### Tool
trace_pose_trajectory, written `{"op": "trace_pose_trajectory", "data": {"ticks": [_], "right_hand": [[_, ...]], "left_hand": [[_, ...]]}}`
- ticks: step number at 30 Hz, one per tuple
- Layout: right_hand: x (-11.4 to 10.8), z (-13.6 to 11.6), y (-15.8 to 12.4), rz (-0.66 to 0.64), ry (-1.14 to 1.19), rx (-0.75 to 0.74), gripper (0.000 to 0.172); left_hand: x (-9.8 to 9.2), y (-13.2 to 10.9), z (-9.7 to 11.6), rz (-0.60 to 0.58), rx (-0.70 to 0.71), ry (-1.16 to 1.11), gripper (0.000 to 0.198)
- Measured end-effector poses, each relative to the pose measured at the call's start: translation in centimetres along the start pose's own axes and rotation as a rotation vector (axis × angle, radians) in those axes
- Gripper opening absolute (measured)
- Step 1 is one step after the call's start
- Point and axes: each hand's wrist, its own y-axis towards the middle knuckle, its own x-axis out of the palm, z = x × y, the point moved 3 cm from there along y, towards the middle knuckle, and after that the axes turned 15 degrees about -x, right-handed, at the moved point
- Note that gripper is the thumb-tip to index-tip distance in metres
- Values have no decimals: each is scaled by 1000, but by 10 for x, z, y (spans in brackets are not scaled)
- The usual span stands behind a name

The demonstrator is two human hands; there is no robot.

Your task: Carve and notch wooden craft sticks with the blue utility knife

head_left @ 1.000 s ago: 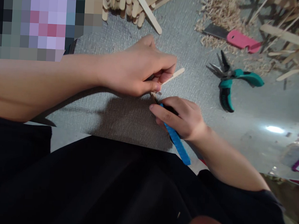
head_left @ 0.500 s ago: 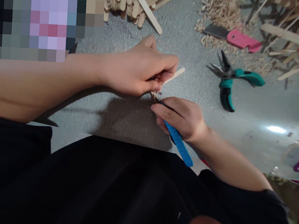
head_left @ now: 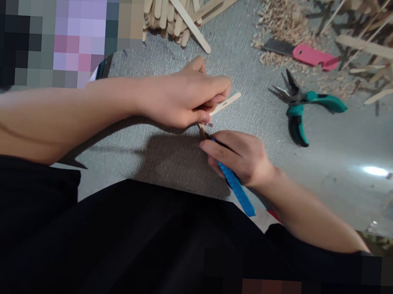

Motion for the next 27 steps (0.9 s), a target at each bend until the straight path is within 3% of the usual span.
{"op": "trace_pose_trajectory", "data": {"ticks": [13,27], "right_hand": [[0,-2,-6,-20,-80,9,25],[3,-2,-9,6,-134,-26,21]], "left_hand": [[5,-1,-8,59,78,-34,32],[3,-5,-11,88,79,32,19]]}}
